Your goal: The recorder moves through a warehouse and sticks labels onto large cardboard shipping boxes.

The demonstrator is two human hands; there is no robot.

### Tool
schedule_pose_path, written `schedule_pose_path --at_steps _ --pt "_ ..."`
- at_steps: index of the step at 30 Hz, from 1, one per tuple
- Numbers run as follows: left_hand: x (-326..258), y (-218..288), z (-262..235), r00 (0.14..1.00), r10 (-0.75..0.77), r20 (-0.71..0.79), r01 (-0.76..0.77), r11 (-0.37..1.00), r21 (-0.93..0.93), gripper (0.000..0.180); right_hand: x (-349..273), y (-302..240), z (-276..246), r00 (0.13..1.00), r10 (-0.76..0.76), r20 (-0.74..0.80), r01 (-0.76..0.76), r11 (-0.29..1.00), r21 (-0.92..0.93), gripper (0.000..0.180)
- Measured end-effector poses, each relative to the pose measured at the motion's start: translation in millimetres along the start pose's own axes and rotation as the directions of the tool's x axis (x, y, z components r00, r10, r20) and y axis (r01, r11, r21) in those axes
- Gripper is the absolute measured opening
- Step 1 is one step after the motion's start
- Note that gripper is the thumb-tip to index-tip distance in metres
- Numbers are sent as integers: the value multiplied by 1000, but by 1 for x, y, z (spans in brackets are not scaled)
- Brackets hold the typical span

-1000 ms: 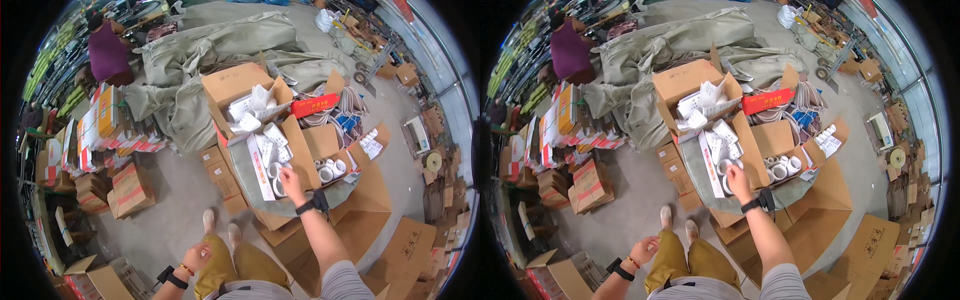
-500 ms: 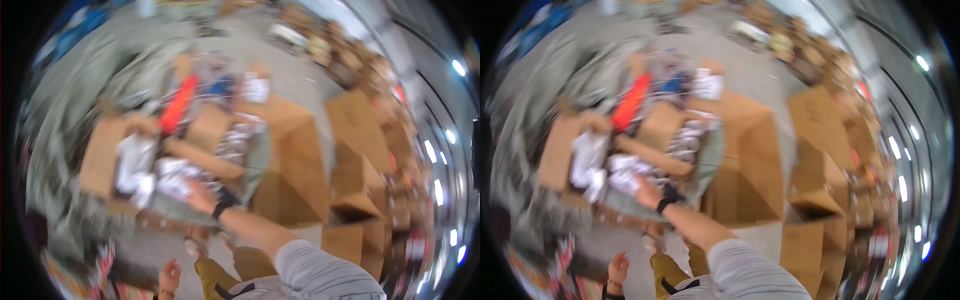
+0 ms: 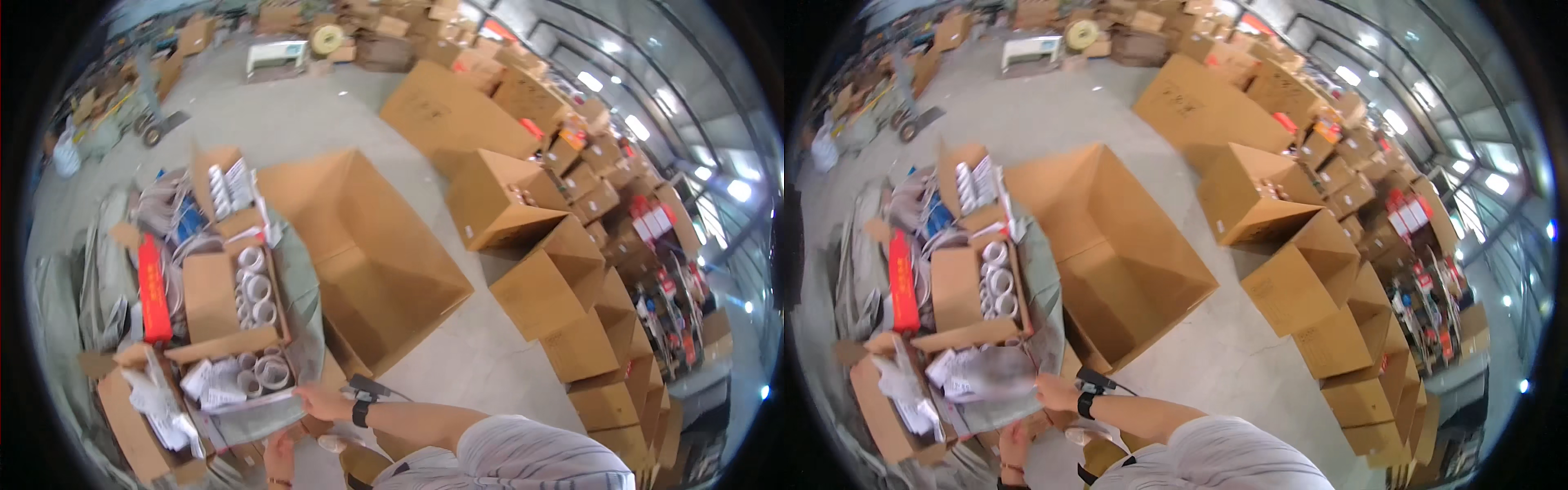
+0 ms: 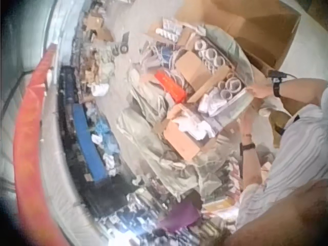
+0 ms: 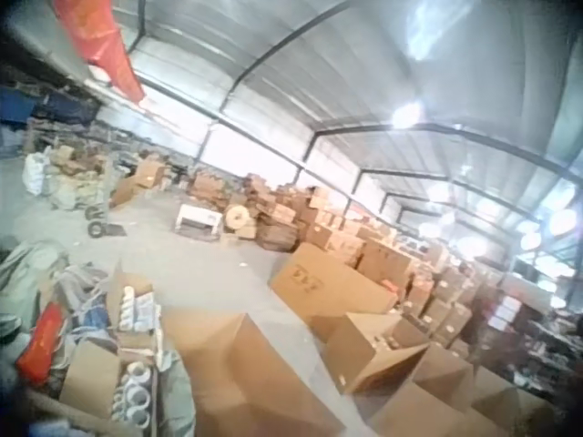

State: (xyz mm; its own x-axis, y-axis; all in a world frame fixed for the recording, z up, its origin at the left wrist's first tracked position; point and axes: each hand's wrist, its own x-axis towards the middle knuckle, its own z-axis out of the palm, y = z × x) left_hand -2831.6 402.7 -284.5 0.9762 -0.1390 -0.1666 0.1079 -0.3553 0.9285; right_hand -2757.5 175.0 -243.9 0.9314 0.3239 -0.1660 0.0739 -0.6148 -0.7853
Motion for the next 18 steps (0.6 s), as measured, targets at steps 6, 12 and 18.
schedule_pose_path --at_steps 6,12,18 --pt "24 71 24 994 -107 26 108 994 -35 30 10 21 -15 998 10 -55 -3 992 126 29" --pt "-25 46 24 914 -405 -20 406 912 61 35 25 20 -24 986 0 164 -8 999 50 32" --pt "-65 28 34 838 -542 -64 542 840 -22 33 91 -1 1 962 -227 151 212 972 103 32"
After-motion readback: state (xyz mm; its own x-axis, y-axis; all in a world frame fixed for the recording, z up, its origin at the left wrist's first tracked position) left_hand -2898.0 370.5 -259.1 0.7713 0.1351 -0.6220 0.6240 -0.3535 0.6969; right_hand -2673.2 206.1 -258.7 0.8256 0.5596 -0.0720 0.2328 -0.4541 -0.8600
